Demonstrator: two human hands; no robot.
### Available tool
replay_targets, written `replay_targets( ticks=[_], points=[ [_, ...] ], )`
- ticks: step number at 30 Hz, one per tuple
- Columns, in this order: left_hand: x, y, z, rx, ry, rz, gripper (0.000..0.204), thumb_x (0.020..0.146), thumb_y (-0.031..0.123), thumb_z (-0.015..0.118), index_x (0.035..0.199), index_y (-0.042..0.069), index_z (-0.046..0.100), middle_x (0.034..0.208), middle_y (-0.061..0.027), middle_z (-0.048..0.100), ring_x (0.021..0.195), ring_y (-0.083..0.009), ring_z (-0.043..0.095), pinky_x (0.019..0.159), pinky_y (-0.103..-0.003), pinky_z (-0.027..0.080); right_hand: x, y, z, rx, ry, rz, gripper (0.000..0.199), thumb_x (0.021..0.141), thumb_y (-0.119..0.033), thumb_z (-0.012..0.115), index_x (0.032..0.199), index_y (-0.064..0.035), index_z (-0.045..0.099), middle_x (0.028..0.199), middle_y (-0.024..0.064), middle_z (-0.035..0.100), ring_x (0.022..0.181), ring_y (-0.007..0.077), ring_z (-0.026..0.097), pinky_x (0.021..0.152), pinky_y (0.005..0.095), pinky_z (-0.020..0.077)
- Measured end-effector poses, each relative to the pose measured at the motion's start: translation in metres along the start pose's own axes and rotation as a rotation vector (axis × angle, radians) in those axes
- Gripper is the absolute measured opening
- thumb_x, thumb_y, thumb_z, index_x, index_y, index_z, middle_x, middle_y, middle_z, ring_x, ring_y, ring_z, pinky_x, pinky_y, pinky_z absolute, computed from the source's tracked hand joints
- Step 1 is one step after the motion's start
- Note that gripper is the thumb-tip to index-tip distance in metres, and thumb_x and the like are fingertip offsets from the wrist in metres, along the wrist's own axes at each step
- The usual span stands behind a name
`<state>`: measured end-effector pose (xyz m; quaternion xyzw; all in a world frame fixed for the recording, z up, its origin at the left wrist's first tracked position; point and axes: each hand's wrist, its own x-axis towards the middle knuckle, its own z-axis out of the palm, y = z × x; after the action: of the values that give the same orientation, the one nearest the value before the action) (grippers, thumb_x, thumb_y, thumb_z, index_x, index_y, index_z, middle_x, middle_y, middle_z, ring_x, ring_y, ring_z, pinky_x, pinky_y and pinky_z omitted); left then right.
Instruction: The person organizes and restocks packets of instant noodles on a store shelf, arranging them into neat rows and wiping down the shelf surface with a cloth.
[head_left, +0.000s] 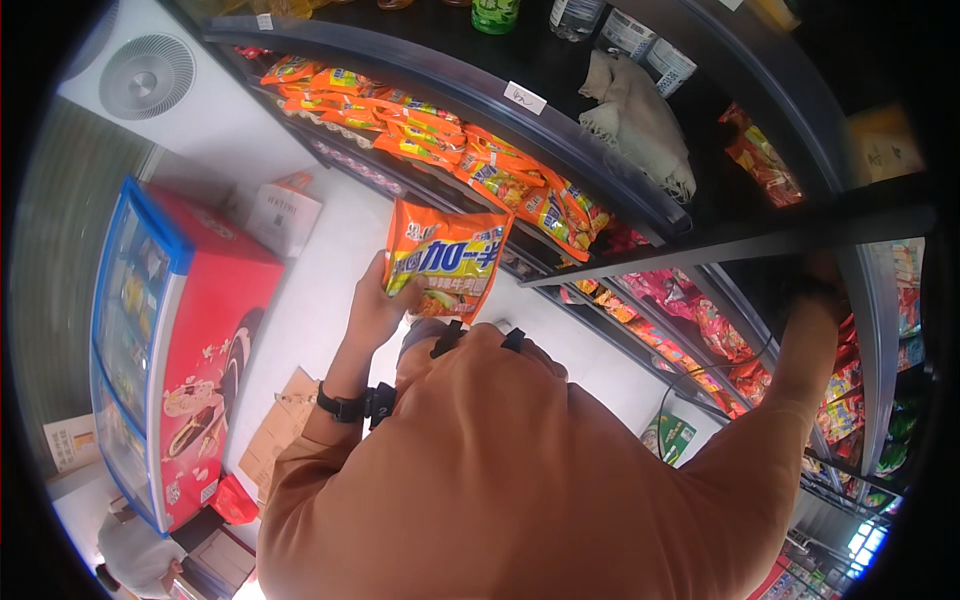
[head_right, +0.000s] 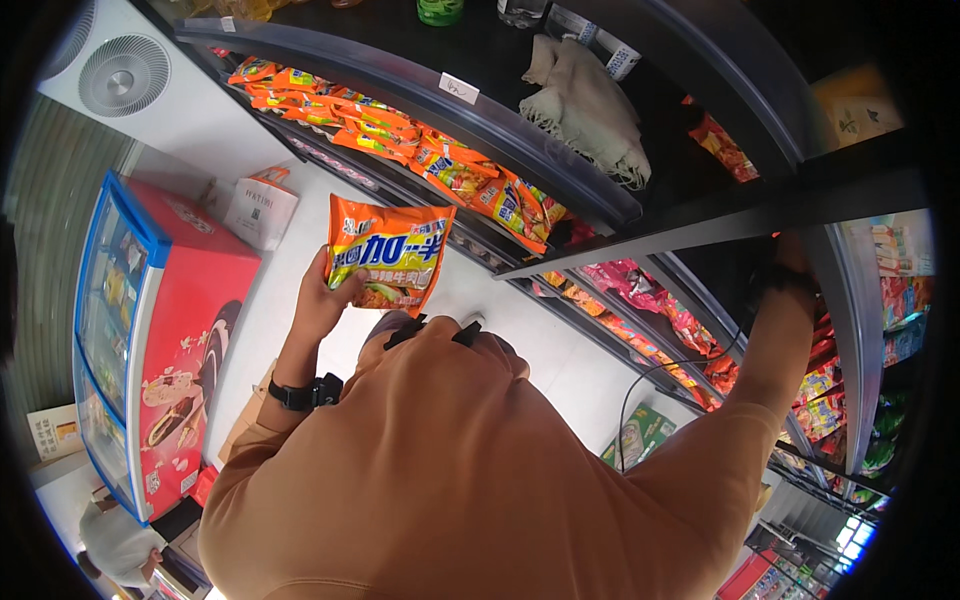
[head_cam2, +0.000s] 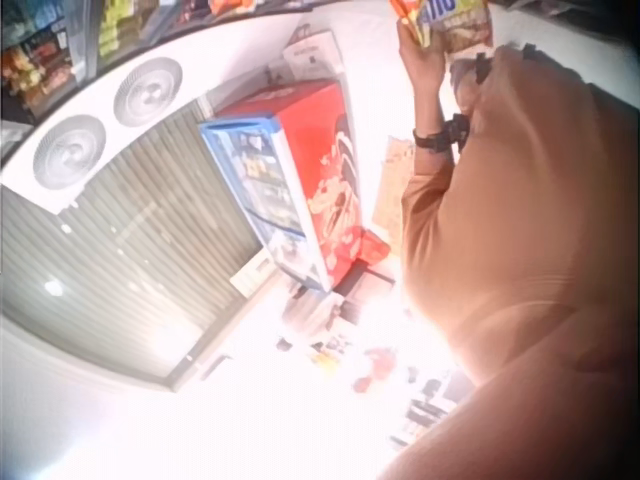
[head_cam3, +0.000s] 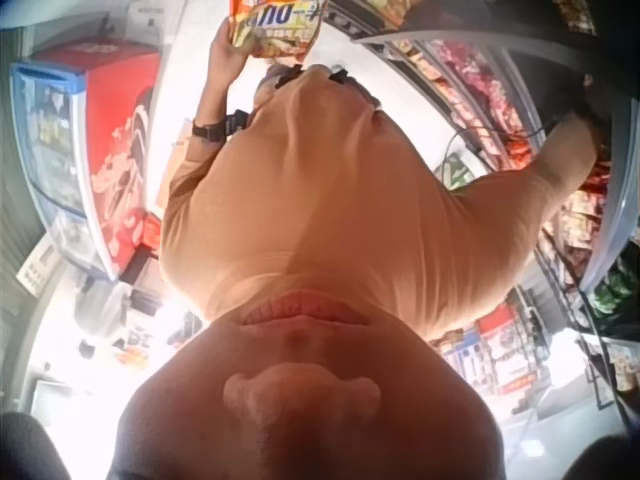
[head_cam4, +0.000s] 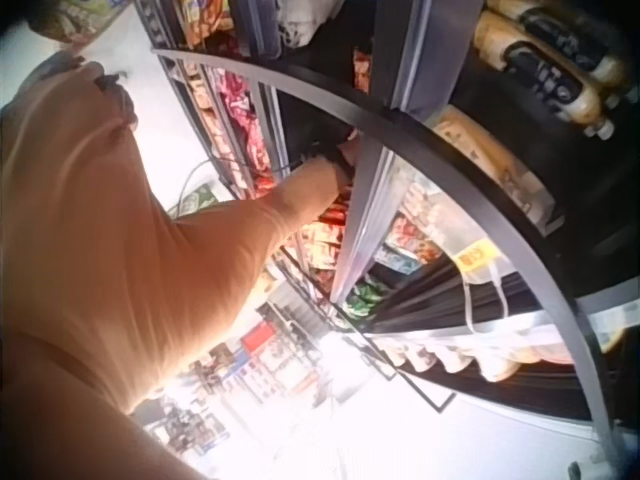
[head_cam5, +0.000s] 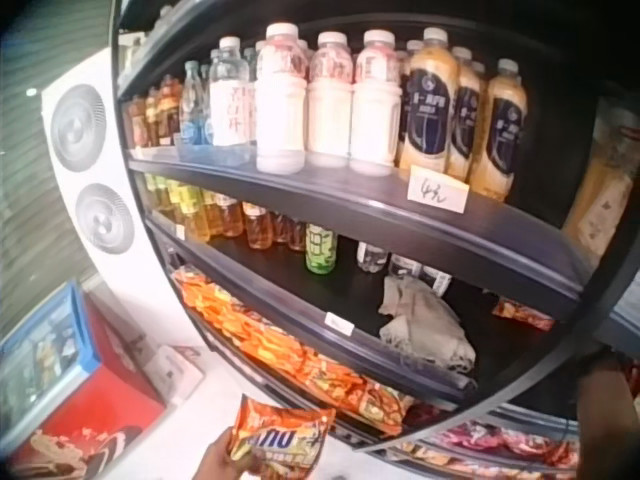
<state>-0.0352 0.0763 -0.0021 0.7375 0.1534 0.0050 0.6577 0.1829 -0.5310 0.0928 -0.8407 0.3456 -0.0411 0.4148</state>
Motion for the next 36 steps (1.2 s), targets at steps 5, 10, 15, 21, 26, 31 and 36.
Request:
replay_targets(
  ticks=[5, 10, 15, 21, 26, 31, 36],
  points=[
    [0.026, 0.010, -0.007, -0.112, -0.095, -0.083, 0.030, 0.083, 0.007, 0.060, 0.110, 0.000, 0.050, 0.086, -0.0026, 0.059, 0.069, -0.0065, 0.052, 0.061, -0.021, 0.043, -0.009, 0.015, -0.033, 0.198, 0.041, 0.073, 0.042, 0.086, -0.024, 0.049, 0.122, -0.0010, 0.045, 0.109, 0.0143, 0.060, 0.100, 0.0225, 0.059, 0.085, 0.0380, 0.0482],
    [0.058, -0.005, -0.031, -0.150, -0.125, -0.125, 0.032, 0.083, 0.009, 0.061, 0.111, 0.002, 0.050, 0.079, 0.0012, 0.056, 0.061, -0.0039, 0.047, 0.051, -0.018, 0.037, -0.052, 0.035, -0.055, 0.415, 0.134, 0.077, 0.040, 0.088, -0.018, 0.049, 0.122, 0.0001, 0.044, 0.108, 0.0145, 0.060, 0.099, 0.0217, 0.059, 0.084, 0.0362, 0.0503],
    [0.102, -0.032, -0.073, -0.254, -0.104, -0.156, 0.036, 0.081, 0.010, 0.063, 0.114, 0.002, 0.050, 0.088, -0.0017, 0.061, 0.066, -0.0047, 0.052, 0.054, -0.018, 0.041, -0.133, 0.061, -0.045, 0.851, 0.121, -0.080, 0.037, 0.089, -0.013, 0.048, 0.123, 0.0013, 0.043, 0.108, 0.0148, 0.060, 0.099, 0.0210, 0.060, 0.082, 0.0344, 0.0523],
    [0.133, -0.061, -0.137, -0.240, -0.042, -0.266, 0.028, 0.083, 0.010, 0.061, 0.108, 0.002, 0.051, 0.094, -0.0059, 0.061, 0.082, -0.0125, 0.060, 0.070, -0.025, 0.049, -0.311, 0.091, 0.066, 1.274, 0.297, -0.041, 0.045, 0.091, -0.019, 0.048, 0.129, 0.0034, 0.037, 0.126, 0.0181, 0.047, 0.112, 0.0277, 0.050, 0.096, 0.0383, 0.0439],
    [0.165, -0.079, -0.178, -0.175, -0.012, -0.387, 0.027, 0.080, 0.008, 0.061, 0.104, 0.000, 0.052, 0.093, -0.0091, 0.062, 0.082, -0.0155, 0.061, 0.073, -0.028, 0.049, -0.402, 0.140, 0.201, 1.140, 0.188, 0.192, 0.048, 0.092, -0.022, 0.045, 0.129, 0.0066, 0.036, 0.127, 0.0175, 0.046, 0.116, 0.0278, 0.047, 0.098, 0.0395, 0.0398],
    [0.184, -0.086, -0.213, -0.321, 0.155, -0.409, 0.028, 0.082, 0.009, 0.059, 0.107, 0.001, 0.051, 0.094, -0.0101, 0.062, 0.081, -0.0186, 0.063, 0.070, -0.032, 0.052, -0.439, 0.080, 0.321, 1.086, -0.142, 0.377, 0.048, 0.088, -0.020, 0.054, 0.129, -0.0005, 0.038, 0.120, 0.0114, 0.051, 0.108, 0.0226, 0.050, 0.092, 0.0359, 0.0427],
    [0.168, -0.087, -0.250, -0.592, 0.432, -0.421, 0.023, 0.086, 0.017, 0.056, 0.107, 0.010, 0.051, 0.097, -0.0068, 0.063, 0.085, -0.0182, 0.064, 0.069, -0.033, 0.053, -0.397, 0.053, 0.356, 0.668, -0.635, -0.150, 0.055, 0.080, 0.001, 0.059, 0.128, -0.0007, 0.033, 0.111, 0.0111, 0.055, 0.102, 0.0199, 0.055, 0.087, 0.0358, 0.0470]
  ],
)
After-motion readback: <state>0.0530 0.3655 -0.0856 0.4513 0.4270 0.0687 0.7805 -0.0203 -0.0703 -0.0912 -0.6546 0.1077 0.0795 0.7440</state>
